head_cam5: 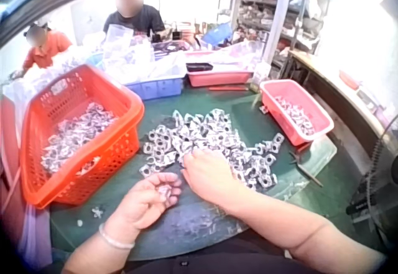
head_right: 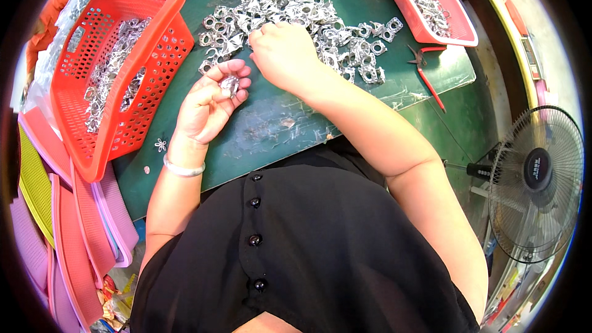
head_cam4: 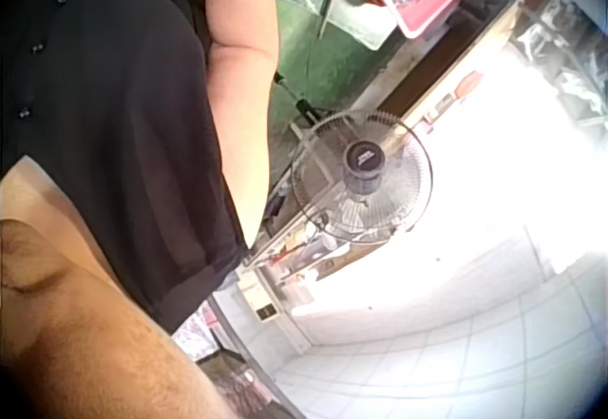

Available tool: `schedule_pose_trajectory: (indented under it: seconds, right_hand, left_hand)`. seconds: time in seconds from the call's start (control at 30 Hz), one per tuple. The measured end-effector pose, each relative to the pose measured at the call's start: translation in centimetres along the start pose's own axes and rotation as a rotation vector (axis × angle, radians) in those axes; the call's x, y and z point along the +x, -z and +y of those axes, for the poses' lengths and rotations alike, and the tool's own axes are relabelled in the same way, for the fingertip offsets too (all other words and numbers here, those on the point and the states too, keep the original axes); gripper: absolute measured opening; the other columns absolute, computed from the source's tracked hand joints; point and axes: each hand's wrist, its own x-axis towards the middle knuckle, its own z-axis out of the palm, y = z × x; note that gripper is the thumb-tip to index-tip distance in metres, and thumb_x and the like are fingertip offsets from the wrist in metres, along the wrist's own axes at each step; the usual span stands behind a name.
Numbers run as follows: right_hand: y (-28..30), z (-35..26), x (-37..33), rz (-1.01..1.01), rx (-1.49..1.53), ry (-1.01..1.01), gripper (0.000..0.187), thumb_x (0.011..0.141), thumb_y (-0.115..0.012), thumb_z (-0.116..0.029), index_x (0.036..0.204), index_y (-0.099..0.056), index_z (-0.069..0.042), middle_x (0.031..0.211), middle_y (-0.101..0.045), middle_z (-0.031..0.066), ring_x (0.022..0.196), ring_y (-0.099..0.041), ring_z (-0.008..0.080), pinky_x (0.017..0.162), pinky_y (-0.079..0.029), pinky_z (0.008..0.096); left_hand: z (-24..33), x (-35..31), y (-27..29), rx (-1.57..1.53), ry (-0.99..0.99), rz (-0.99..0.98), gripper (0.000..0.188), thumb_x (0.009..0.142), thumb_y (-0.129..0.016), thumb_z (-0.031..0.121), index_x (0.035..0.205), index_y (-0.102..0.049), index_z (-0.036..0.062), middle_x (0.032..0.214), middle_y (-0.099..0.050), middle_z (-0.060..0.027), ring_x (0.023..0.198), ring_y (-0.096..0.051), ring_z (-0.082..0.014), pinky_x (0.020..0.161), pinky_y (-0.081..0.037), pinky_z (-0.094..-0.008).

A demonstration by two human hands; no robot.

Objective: The person repeatedly picks up small silver metal parts from a green table, inspects them by turning them over in both hands, and places them into a red basket. The process continues throughout the clip with no other tools used.

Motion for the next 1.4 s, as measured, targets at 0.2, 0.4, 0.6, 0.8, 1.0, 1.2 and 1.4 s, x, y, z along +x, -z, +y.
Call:
schedule_pose_trajectory:
  seconds: [0.2, 0.4, 0.6, 0.8, 1.0, 1.2, 1.4]
  right_hand:
    - [0.0, 0.5, 0.0, -0.018, 0.088, -0.067, 0.013, 0.073, -0.059, -0.014, 0.083, -0.057, -0.006, 0.068, -0.059, 0.0096, 0.070, -0.060, 0.0273, 0.066, -0.047, 0.0390]
    - [0.4, 0.3, -0.1, 0.068, 0.055, -0.042, 0.008, 0.072, -0.057, -0.011, 0.078, -0.058, -0.007, 0.070, -0.061, 0.0084, 0.071, -0.060, 0.0262, 0.065, -0.045, 0.0387]
    - [-0.1, 0.3, 0.2, 0.080, 0.072, -0.044, 0.011, 0.070, -0.059, -0.012, 0.080, -0.059, -0.007, 0.073, -0.062, 0.0082, 0.073, -0.059, 0.0253, 0.069, -0.044, 0.0388]
    - [2.7, 0.7, 0.6, -0.210, 0.669, -0.286, 0.019, 0.073, -0.057, -0.008, 0.090, -0.063, -0.003, 0.075, -0.061, 0.0052, 0.067, -0.057, 0.0167, 0.062, -0.045, 0.0304]
    - [3.8, 1.0, 0.0, -0.423, 1.269, -0.340, 0.015, 0.079, -0.056, -0.003, 0.093, -0.061, -0.001, 0.078, -0.056, -0.0030, 0.073, -0.049, 0.0037, 0.065, -0.040, 0.0194]
    - [2.9, 0.7, -1.0, -0.362, 1.307, -0.387, 0.017, 0.080, -0.056, -0.002, 0.096, -0.059, -0.002, 0.079, -0.056, -0.0021, 0.074, -0.051, 0.0048, 0.067, -0.042, 0.0198]
    - [2.9, 0.3, -1.5, -0.351, 1.287, -0.467, 0.016, 0.081, -0.056, -0.002, 0.097, -0.059, 0.000, 0.080, -0.058, -0.0002, 0.070, -0.052, 0.0064, 0.066, -0.044, 0.0202]
  left_hand:
    - [0.0, -0.2, -0.8, 0.234, 0.028, 0.213, 0.025, 0.082, -0.054, 0.006, 0.106, -0.055, 0.0013, 0.088, -0.059, -0.0045, 0.073, -0.054, -0.0111, 0.063, -0.044, -0.0225]
    - [-0.6, -0.1, -1.1, 0.388, -0.046, 0.262, 0.019, 0.085, -0.054, 0.009, 0.103, -0.056, 0.0033, 0.081, -0.059, -0.0013, 0.067, -0.052, -0.0076, 0.059, -0.041, -0.0200]
    - [-0.6, -0.1, -1.4, 0.415, -0.046, 0.264, 0.020, 0.086, -0.055, 0.012, 0.103, -0.056, 0.0039, 0.079, -0.058, -0.0004, 0.065, -0.051, -0.0071, 0.058, -0.040, -0.0196]
    - [-0.6, -0.1, -1.7, 0.555, -0.121, 0.341, 0.027, 0.085, -0.056, 0.011, 0.110, -0.052, 0.0021, 0.081, -0.057, -0.0002, 0.065, -0.050, -0.0062, 0.055, -0.038, -0.0185]
    - [-0.7, -0.2, -1.9, 0.604, -0.150, 0.199, 0.041, 0.079, -0.062, 0.008, 0.118, -0.050, 0.0000, 0.086, -0.056, -0.0009, 0.065, -0.048, -0.0057, 0.060, -0.041, -0.0192]
    - [-1.5, 0.3, -1.2, 0.797, -0.241, 0.195, 0.036, 0.077, -0.065, 0.009, 0.111, -0.055, -0.0006, 0.084, -0.058, -0.0017, 0.069, -0.051, -0.0065, 0.064, -0.044, -0.0204]
    - [-2.5, 0.6, -0.7, 1.085, -0.520, 0.269, 0.033, 0.074, -0.067, 0.010, 0.104, -0.056, 0.0018, 0.074, -0.059, -0.0018, 0.064, -0.051, -0.0065, 0.059, -0.045, -0.0220]
